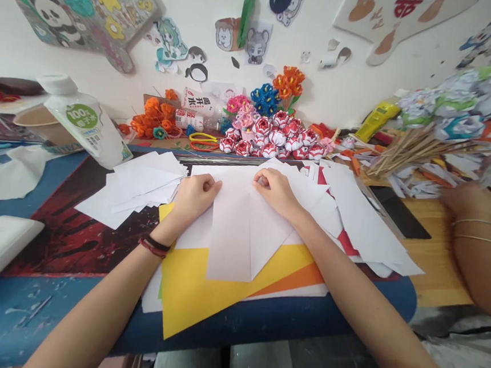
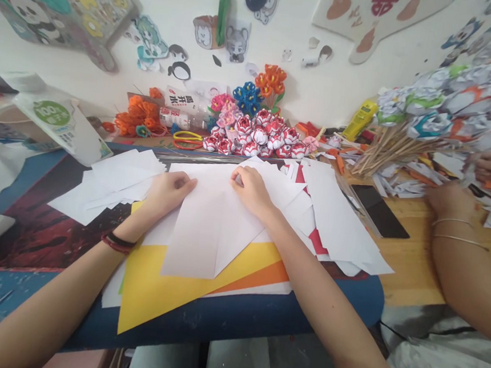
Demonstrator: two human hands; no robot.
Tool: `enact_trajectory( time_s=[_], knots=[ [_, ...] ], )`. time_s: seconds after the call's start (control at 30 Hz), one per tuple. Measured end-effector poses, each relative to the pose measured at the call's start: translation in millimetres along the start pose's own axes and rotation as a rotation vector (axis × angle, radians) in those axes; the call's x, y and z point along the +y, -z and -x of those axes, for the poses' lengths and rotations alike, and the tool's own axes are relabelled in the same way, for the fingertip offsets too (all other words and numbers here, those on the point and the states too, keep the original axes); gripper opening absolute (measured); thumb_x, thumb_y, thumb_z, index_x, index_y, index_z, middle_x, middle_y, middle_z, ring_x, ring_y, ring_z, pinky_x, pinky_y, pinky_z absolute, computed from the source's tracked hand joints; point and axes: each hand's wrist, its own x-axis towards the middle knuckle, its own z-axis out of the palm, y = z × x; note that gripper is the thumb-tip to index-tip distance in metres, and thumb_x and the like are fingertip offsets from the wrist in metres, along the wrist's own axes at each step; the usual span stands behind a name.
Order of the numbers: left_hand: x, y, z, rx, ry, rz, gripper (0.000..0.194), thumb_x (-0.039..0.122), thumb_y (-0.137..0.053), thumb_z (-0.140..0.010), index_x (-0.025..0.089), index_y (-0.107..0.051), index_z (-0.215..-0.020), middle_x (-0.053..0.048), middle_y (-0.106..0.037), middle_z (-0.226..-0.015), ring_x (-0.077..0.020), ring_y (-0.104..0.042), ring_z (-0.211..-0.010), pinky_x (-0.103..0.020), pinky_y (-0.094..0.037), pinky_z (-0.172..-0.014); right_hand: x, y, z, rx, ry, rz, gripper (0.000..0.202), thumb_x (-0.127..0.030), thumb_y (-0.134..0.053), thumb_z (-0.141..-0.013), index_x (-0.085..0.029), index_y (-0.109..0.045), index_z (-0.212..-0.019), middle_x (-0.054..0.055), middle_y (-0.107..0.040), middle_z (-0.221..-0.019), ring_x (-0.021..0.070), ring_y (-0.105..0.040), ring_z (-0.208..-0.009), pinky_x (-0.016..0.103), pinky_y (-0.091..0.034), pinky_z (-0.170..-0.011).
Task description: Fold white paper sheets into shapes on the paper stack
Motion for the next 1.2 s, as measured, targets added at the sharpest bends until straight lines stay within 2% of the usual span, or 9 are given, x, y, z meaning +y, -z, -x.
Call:
enact_trajectory(
  time_s=[0.17, 0.27, 0.47, 0.7, 0.87, 1.03, 1.2],
  knots=[
    [-1, 5.4, -1, -0.095, 0.022, 0.111, 0.04, 0.052, -0.049, -0.082, 0.019, -0.056, -0.061, 0.0, -0.06, -0.061, -0.0154, -0.05, -0.062, -0.027, -0.033, -0.06, -1, 0, -1, 0.021, -0.016, 0.034, 0.002, -0.019, -0.059, -0.082, -0.02, -0.06, -0.081, -0.001, -0.05, -0.071, 0.0171, -0.05, -0.074, 0.028, -0.036, -0.071],
    [-2, 7.5, 0, -0.109, -0.005, 0.104, 0.035, 0.049, -0.052, -0.079, 0.019, -0.055, -0.06, 0.001, -0.057, -0.059, -0.0145, -0.048, -0.06, -0.026, -0.034, -0.061, -3, 1, -1, 0.032, -0.013, 0.073, 0.002, -0.019, -0.06, -0.082, -0.02, -0.061, -0.081, -0.001, -0.051, -0.07, 0.0177, -0.051, -0.075, 0.028, -0.037, -0.071],
    [-3, 6.9, 0, -0.051, -0.002, 0.101, 0.03, 0.043, -0.053, -0.079, 0.018, -0.058, -0.062, 0.001, -0.059, -0.061, -0.0142, -0.05, -0.061, -0.027, -0.034, -0.062, -18, 9, 4, 0.089, 0.039, 0.184, 0.008, -0.02, -0.055, -0.088, -0.021, -0.062, -0.086, 0.002, -0.058, -0.073, 0.0196, -0.053, -0.077, 0.03, -0.037, -0.073],
    [-3, 6.7, -1, 0.039, 0.062, 0.119, 0.028, 0.042, -0.055, -0.079, 0.017, -0.067, -0.071, -0.002, -0.067, -0.069, -0.0168, -0.056, -0.066, -0.028, -0.037, -0.065, -32, 14, 9, 0.102, -0.022, 0.195, 0.017, -0.027, -0.054, -0.09, -0.024, -0.058, -0.106, -0.001, -0.058, -0.073, 0.018, -0.056, -0.07, 0.028, -0.034, -0.065],
    [0, 4.1, -1, 0.071, 0.101, 0.128, 0.028, 0.041, -0.055, -0.081, 0.018, -0.067, -0.072, -0.002, -0.07, -0.071, -0.0172, -0.058, -0.068, -0.027, -0.037, -0.065, -31, 10, 9, 0.039, -0.034, 0.226, 0.004, -0.024, -0.056, -0.088, -0.023, -0.059, -0.088, -0.001, -0.064, -0.078, 0.0163, -0.056, -0.068, 0.028, -0.031, -0.061],
    [7, -2.7, 1, 0.05, 0.047, 0.058, 0.029, 0.039, -0.051, -0.083, 0.019, -0.062, -0.066, -0.002, -0.067, -0.067, -0.0163, -0.055, -0.063, -0.027, -0.034, -0.062, -22, 0, 4, -0.02, -0.054, 0.306, 0.013, -0.027, -0.054, -0.091, -0.022, -0.058, -0.08, 0.002, -0.067, -0.082, 0.0178, -0.057, -0.072, 0.029, -0.029, -0.06],
    [9, -3.7, 1, 0.037, 0.052, -0.059, 0.031, 0.038, -0.05, -0.083, 0.021, -0.054, -0.058, -0.003, -0.064, -0.062, -0.0175, -0.054, -0.06, -0.028, -0.033, -0.061, -14, -8, -1, -0.043, -0.05, 0.413, 0.015, -0.024, -0.05, -0.093, -0.021, -0.058, -0.08, 0.006, -0.069, -0.087, 0.0197, -0.059, -0.076, 0.032, -0.027, -0.06]
  ],
)
